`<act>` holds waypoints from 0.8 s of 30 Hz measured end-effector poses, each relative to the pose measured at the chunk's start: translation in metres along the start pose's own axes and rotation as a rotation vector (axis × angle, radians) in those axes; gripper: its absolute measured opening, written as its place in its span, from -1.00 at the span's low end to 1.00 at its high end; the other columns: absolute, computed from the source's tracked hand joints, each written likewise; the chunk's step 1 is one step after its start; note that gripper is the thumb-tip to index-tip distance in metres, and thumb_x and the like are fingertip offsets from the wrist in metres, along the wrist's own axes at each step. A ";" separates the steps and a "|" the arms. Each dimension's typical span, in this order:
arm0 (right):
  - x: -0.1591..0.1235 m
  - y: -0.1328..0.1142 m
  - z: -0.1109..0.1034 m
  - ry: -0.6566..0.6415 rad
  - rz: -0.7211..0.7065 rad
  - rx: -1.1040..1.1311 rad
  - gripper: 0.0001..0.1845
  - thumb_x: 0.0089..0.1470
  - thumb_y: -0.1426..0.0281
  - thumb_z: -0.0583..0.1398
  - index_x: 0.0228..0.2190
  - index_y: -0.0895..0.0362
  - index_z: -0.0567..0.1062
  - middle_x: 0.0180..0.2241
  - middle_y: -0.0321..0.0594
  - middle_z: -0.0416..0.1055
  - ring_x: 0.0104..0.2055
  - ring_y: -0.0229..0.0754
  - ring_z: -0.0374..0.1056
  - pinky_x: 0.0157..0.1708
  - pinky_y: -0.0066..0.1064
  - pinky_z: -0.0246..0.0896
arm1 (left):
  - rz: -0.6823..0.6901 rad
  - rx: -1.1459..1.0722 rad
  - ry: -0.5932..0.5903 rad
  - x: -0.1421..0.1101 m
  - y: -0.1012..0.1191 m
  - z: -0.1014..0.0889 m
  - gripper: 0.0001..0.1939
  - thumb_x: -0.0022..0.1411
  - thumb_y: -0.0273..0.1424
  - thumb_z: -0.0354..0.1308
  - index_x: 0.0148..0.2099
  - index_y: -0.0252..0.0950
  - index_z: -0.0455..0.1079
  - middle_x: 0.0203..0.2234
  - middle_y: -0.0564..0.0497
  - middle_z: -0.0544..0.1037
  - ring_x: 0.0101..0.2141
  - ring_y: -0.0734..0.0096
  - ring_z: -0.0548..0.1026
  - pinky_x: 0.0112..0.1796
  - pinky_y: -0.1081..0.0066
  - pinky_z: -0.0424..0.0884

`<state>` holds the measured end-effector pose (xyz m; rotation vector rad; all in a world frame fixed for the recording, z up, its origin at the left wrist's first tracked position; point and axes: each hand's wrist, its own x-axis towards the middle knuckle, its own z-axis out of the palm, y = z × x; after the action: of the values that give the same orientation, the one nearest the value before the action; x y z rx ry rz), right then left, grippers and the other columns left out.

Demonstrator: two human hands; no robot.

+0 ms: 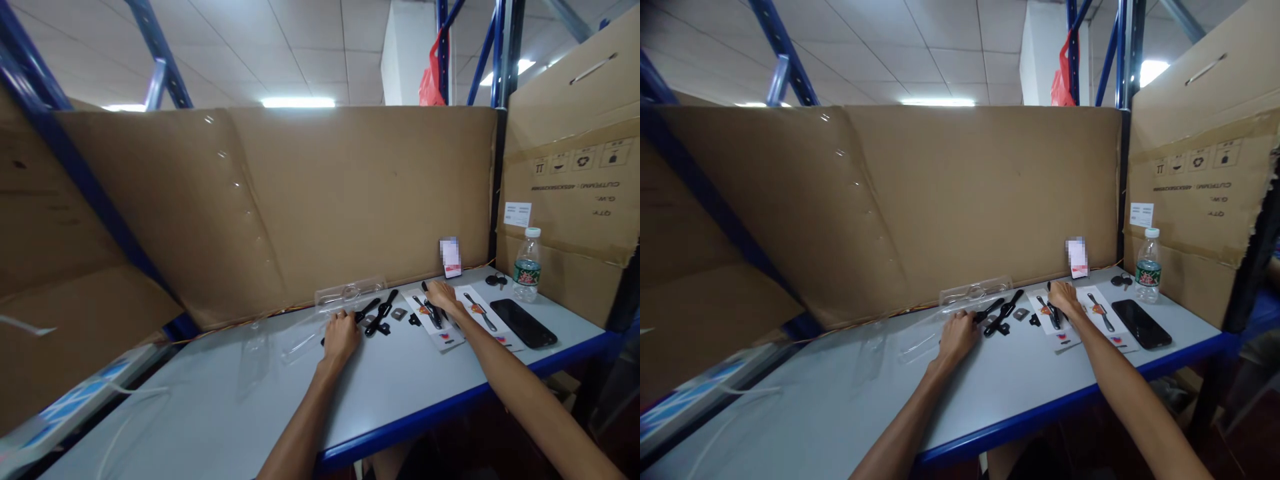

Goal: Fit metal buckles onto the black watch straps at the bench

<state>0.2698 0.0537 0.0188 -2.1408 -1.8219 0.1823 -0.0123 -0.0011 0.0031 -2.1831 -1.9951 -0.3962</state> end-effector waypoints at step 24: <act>0.085 0.104 -0.048 0.427 -0.171 -0.233 -0.70 0.09 0.48 0.11 -0.27 0.19 0.64 0.39 -0.18 0.00 0.39 0.18 -0.11 0.27 -0.07 -0.01 | 0.114 -0.255 -0.063 -0.001 0.016 0.000 -0.66 0.38 -0.45 -0.13 -0.03 -0.23 0.47 -0.30 -0.11 0.66 -0.25 0.14 0.59 -0.35 0.40 0.18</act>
<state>0.3966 0.1155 0.0394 -1.9557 -1.8178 -0.5115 0.0036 -0.0034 0.0040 -2.4759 -1.9320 -0.6025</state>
